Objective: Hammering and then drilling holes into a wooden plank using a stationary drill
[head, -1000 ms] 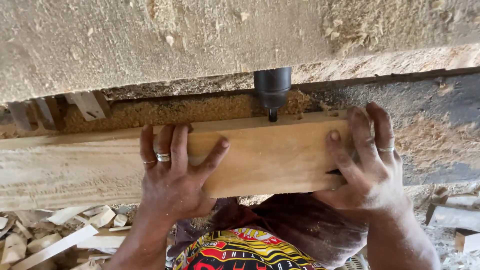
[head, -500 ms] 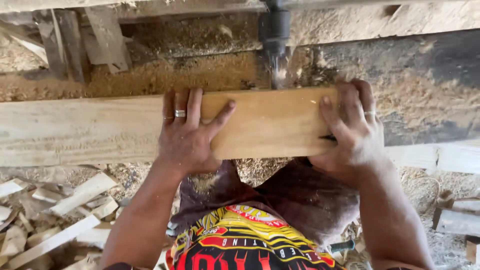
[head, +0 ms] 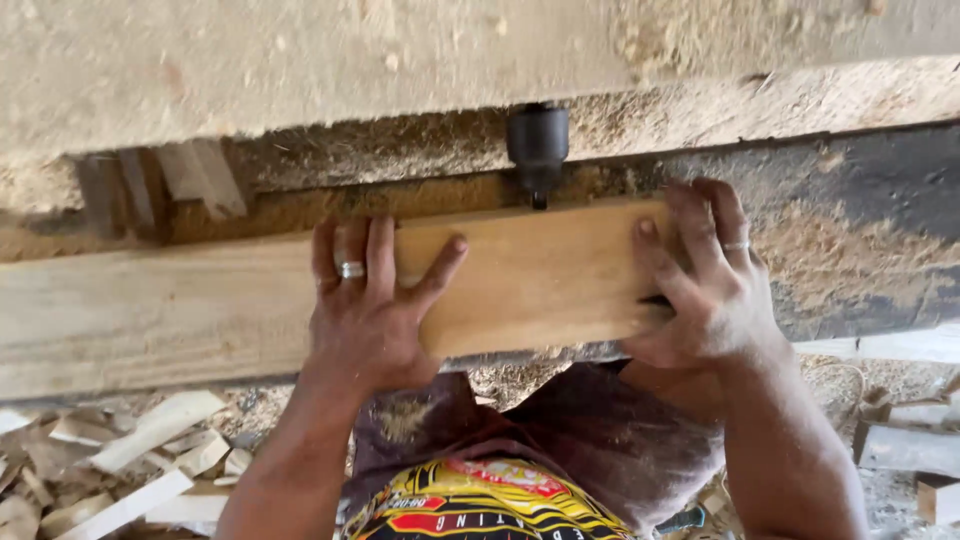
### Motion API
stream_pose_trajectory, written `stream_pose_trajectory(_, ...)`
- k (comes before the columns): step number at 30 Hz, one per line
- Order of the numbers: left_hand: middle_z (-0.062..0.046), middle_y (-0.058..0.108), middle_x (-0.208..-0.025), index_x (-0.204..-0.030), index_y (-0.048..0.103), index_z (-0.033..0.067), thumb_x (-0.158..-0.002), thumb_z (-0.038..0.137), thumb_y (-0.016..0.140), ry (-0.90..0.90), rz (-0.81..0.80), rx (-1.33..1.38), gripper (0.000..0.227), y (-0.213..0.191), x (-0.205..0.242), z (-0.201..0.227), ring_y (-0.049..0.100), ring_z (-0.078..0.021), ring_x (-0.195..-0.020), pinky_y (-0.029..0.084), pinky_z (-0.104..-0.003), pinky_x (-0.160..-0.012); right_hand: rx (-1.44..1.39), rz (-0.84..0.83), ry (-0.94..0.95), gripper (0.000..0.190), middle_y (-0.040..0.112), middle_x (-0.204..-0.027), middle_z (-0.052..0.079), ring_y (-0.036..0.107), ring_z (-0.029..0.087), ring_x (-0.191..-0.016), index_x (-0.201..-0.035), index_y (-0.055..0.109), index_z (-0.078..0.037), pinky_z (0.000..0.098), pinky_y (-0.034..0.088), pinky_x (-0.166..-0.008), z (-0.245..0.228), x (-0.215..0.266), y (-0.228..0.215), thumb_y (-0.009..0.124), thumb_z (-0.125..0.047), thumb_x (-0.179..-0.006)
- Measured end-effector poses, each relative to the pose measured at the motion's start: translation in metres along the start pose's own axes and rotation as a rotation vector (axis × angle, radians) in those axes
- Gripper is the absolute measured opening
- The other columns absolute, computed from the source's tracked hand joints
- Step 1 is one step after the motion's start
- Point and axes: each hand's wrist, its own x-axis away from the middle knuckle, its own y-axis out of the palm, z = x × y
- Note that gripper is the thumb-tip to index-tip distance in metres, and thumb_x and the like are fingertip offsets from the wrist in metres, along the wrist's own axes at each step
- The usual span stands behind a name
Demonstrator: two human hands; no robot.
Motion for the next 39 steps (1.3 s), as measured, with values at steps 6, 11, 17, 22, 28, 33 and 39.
stream_pose_trajectory(6,-0.027,0.042,-0.132,-0.151,0.054,0.0324,-0.057,0.031,0.071,0.031,-0.009,-0.003,0.096,-0.003,-0.012,-0.005,0.05,-0.05,-0.111,0.03,-0.071,-0.111,-0.008,-0.065,0.022,0.085,0.05,-0.151,0.031,0.051,0.054,-0.137,-0.132,0.067,-0.004,0.0537,0.067,-0.079,0.005,-0.003,0.0,0.084,-0.037,-0.055)
stream_pose_trajectory(11,-0.029,0.041,-0.136,-0.152,0.053,0.032,-0.062,0.031,0.071,0.033,-0.003,-0.015,0.092,0.003,-0.007,-0.006,0.051,-0.0528,-0.114,0.03,-0.072,-0.111,0.01,-0.003,0.002,0.077,0.054,-0.145,0.03,0.052,0.052,-0.134,-0.129,0.07,-0.001,0.0523,0.067,-0.077,0.004,-0.004,0.004,0.082,-0.031,-0.059)
stream_pose_trajectory(17,-0.033,0.031,-0.149,-0.159,0.036,0.0383,-0.063,0.035,0.067,-0.001,-0.162,-0.03,0.101,0.016,0.027,0.004,0.042,-0.0564,-0.128,0.015,-0.069,-0.118,0.008,-0.049,0.081,0.088,0.048,-0.151,0.027,0.042,0.052,-0.142,-0.137,0.065,-0.007,0.0521,0.064,-0.065,-0.027,0.028,-0.005,0.085,-0.025,-0.054)
stream_pose_trajectory(22,-0.035,0.032,-0.154,-0.16,0.032,0.0386,-0.059,0.042,0.067,-0.015,-0.247,-0.019,0.107,0.011,0.034,0.009,0.035,-0.0534,-0.138,0.007,-0.066,-0.12,-0.039,-0.075,0.125,0.094,0.046,-0.152,0.028,0.043,0.054,-0.141,-0.143,0.057,-0.01,0.0603,0.061,-0.071,-0.033,0.044,-0.005,0.086,-0.022,-0.054)
stream_pose_trajectory(28,-0.032,0.017,-0.154,-0.162,0.019,0.04,-0.061,0.031,0.062,-0.009,-0.266,-0.014,0.111,0.017,0.008,-0.006,0.023,-0.0577,-0.138,0.0,-0.068,-0.119,0.077,0.015,-0.007,0.09,0.045,-0.154,0.022,0.035,0.047,-0.148,-0.147,0.057,-0.015,0.0551,0.07,-0.078,0.004,0.022,0.012,0.085,-0.035,-0.063)
stream_pose_trajectory(33,-0.034,0.035,-0.143,-0.159,0.039,0.0329,-0.063,0.033,0.068,0.039,-0.102,-0.037,0.1,0.013,-0.005,-0.01,0.043,-0.0562,-0.127,0.021,-0.073,-0.114,0.134,-0.076,0.03,0.099,0.053,-0.145,0.022,0.048,0.045,-0.138,-0.135,0.069,-0.009,0.0544,0.065,-0.086,0.001,-0.011,-0.006,0.084,-0.04,-0.043)
stream_pose_trajectory(39,-0.027,0.045,-0.131,-0.151,0.055,0.0289,-0.077,0.025,0.07,0.077,0.147,-0.084,0.075,0.003,-0.011,-0.008,0.055,-0.0508,-0.116,0.037,-0.069,-0.109,0.173,-0.02,-0.035,0.087,0.055,-0.134,0.02,0.048,0.044,-0.137,-0.132,0.07,-0.011,0.0498,0.069,-0.078,0.015,-0.007,0.007,0.083,-0.042,-0.051)
